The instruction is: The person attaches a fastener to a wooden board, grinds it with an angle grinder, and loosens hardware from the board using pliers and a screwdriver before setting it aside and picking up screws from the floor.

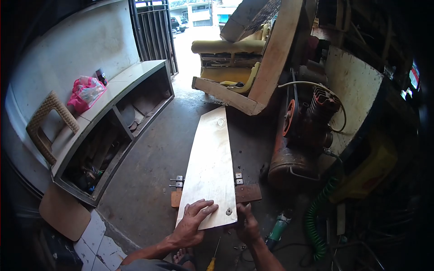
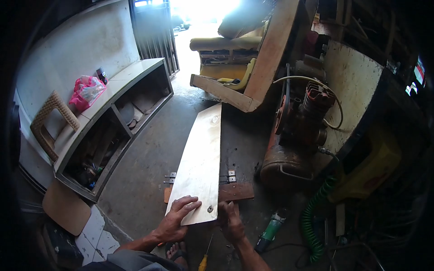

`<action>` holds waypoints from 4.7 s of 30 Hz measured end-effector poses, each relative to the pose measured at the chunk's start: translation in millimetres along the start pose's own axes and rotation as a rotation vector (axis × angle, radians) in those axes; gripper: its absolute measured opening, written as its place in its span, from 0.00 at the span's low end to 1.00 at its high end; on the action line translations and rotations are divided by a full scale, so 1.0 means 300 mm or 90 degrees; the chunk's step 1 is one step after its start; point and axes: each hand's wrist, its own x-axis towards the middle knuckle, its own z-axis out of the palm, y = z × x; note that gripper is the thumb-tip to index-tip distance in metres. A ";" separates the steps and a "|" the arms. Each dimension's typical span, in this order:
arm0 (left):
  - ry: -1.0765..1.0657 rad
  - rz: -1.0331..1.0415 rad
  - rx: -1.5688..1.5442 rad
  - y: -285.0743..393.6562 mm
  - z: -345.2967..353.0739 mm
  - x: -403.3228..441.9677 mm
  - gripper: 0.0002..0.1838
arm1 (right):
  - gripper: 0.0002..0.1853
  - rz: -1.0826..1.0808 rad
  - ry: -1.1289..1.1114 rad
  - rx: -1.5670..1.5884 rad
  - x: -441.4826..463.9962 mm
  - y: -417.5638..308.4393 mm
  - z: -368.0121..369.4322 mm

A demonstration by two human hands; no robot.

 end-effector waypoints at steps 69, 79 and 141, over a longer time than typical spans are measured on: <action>0.011 0.020 -0.003 -0.014 0.016 -0.003 0.46 | 0.20 0.128 -0.018 0.296 -0.041 -0.044 0.108; -0.053 0.029 0.124 0.007 0.094 0.042 0.47 | 0.25 0.150 0.124 0.247 -0.084 -0.076 0.045; 0.184 0.063 -0.114 -0.020 -0.333 0.012 0.36 | 0.26 -0.528 0.033 -0.665 -0.058 -0.265 0.148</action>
